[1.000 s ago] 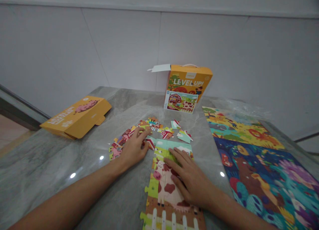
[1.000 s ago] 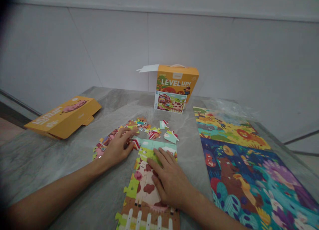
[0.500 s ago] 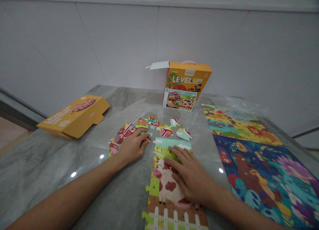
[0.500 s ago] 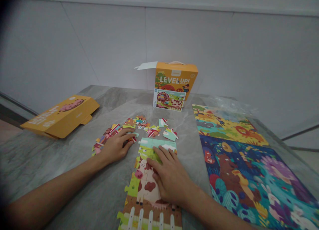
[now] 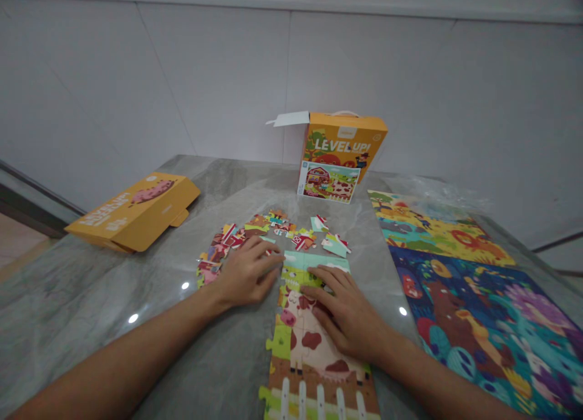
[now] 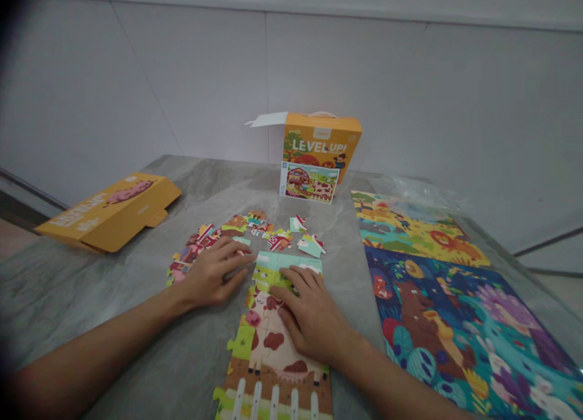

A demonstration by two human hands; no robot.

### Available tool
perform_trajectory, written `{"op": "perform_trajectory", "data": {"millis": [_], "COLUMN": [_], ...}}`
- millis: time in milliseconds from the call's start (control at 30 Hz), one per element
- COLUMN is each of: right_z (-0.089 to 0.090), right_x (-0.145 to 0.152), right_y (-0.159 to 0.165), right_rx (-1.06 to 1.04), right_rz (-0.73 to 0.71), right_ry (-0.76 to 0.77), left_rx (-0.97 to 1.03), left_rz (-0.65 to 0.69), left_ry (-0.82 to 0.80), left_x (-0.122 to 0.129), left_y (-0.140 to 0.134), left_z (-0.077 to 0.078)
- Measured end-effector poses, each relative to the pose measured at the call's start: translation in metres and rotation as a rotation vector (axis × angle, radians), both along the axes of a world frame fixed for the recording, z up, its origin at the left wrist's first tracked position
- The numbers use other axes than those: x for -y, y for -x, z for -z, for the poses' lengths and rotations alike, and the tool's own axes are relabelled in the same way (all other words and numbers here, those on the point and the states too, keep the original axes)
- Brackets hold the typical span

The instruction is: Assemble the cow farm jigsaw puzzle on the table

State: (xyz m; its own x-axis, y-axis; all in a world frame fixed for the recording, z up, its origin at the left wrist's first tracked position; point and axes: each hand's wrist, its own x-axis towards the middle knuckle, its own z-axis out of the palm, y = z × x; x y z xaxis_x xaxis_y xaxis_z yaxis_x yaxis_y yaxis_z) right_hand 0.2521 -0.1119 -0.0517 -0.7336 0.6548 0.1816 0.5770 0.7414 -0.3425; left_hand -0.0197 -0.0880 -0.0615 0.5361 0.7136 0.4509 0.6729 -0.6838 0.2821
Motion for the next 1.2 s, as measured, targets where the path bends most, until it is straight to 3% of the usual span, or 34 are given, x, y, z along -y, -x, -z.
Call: {"op": "perform_trajectory", "data": {"millis": [100, 167, 267, 700, 867, 1000, 1100, 1200], "right_z": [0.0, 0.001, 0.0, 0.0, 0.002, 0.002, 0.003, 0.003], "right_x": [-0.001, -0.001, -0.001, -0.001, 0.0, 0.0, -0.001, -0.001], "right_y": [0.0, 0.0, -0.001, -0.001, -0.001, -0.001, 0.0, -0.001], "right_rx": [-0.002, -0.011, -0.021, -0.02, -0.004, -0.002, -0.001, -0.018], "right_rz": [-0.009, -0.012, -0.011, -0.008, 0.0, 0.017, 0.017, 0.011], "right_ry": [-0.008, -0.007, -0.005, 0.014, 0.006, 0.006, 0.003, -0.006], "left_rx": [-0.127, -0.187, -0.188, -0.155, -0.184, -0.099, -0.012, -0.082], "left_rz": [0.295, 0.377, 0.392, 0.342, 0.284, 0.22, 0.04, -0.198], "left_ry": [0.128, 0.237, 0.304, 0.325, 0.304, 0.245, 0.202, 0.188], "left_x": [0.01, 0.013, 0.013, 0.016, 0.017, 0.012, 0.001, -0.014], "left_y": [-0.009, -0.014, -0.016, -0.017, -0.017, -0.02, -0.028, -0.041], "left_z": [-0.011, -0.013, -0.011, -0.013, -0.009, -0.003, 0.001, 0.002]}}
